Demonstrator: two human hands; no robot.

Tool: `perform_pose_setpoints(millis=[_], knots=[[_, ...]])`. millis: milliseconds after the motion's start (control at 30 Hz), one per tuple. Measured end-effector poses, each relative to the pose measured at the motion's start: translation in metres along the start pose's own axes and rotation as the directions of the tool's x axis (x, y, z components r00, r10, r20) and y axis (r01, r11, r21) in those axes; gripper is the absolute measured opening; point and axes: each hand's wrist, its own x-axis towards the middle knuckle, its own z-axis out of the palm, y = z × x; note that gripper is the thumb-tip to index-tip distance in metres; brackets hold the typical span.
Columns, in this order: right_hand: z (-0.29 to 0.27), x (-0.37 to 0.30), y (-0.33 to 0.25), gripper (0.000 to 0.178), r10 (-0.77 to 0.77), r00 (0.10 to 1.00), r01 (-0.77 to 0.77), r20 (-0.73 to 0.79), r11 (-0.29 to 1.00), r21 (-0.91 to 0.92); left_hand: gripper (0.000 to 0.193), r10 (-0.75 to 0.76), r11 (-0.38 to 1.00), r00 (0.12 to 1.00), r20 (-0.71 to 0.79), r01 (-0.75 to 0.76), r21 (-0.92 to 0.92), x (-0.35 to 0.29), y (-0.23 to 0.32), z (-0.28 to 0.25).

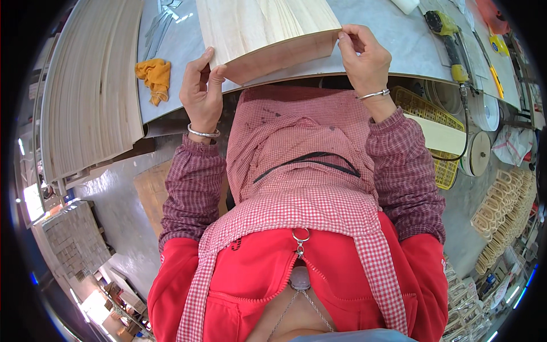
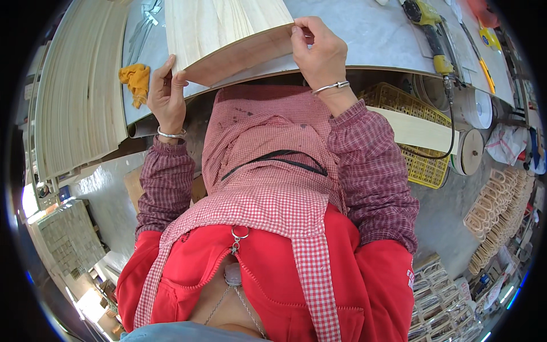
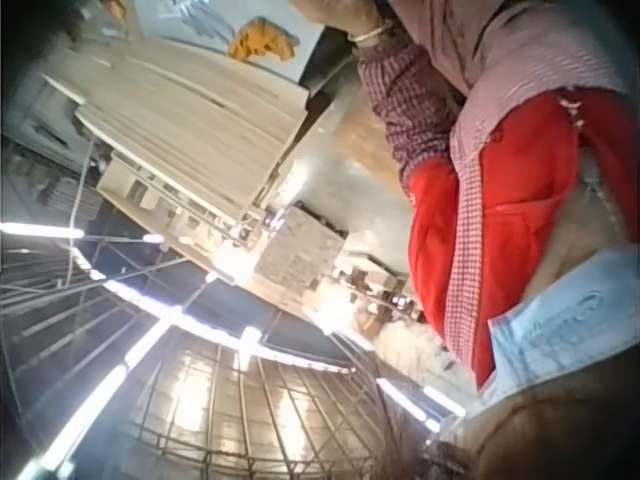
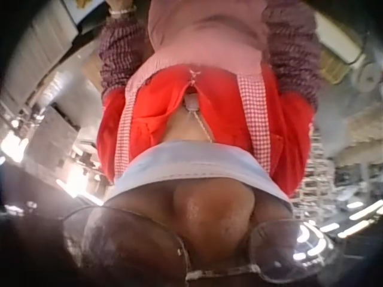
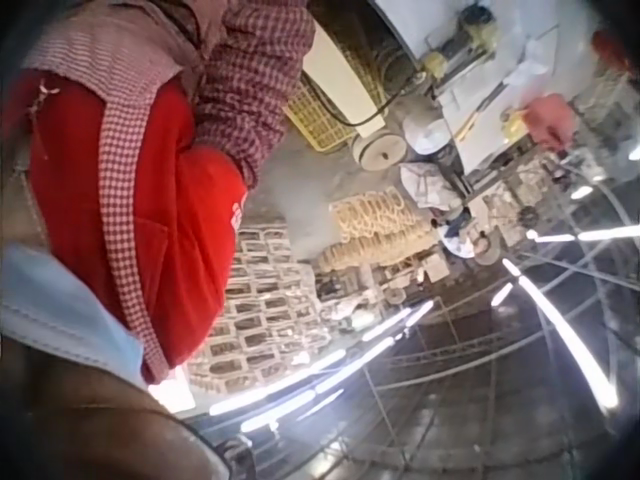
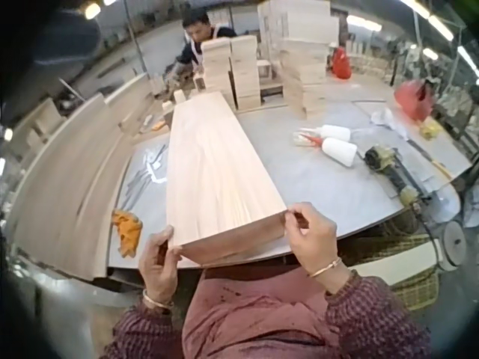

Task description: The recorder is assembling small wooden boxes by gluing joints and securing the panels with a pneumatic nail gun.

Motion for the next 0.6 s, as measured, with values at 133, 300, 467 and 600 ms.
perform_pose_setpoints(millis=[133,300,467,600], knots=[[-0.003,0.003,-0.005,0.018,-0.024,1.000,0.023,0.013,0.997,0.067,0.029,0.065,0.975,0.996,0.054,-0.075,0.209,0.004,0.008,-0.005],[-0.014,0.016,-0.003,0.022,-0.164,0.970,0.163,0.177,0.986,0.023,0.029,0.339,0.840,0.936,0.097,-0.348,0.417,0.022,0.027,0.000],[-0.011,0.016,0.009,0.025,-0.230,0.950,0.215,0.212,0.972,0.090,0.034,0.426,0.746,0.854,0.298,-0.518,0.418,0.038,0.041,0.026],[-0.009,0.016,0.013,0.026,-0.216,0.953,0.189,0.214,0.972,0.141,0.032,0.451,0.719,0.813,0.368,-0.575,0.391,0.043,0.033,0.037]])
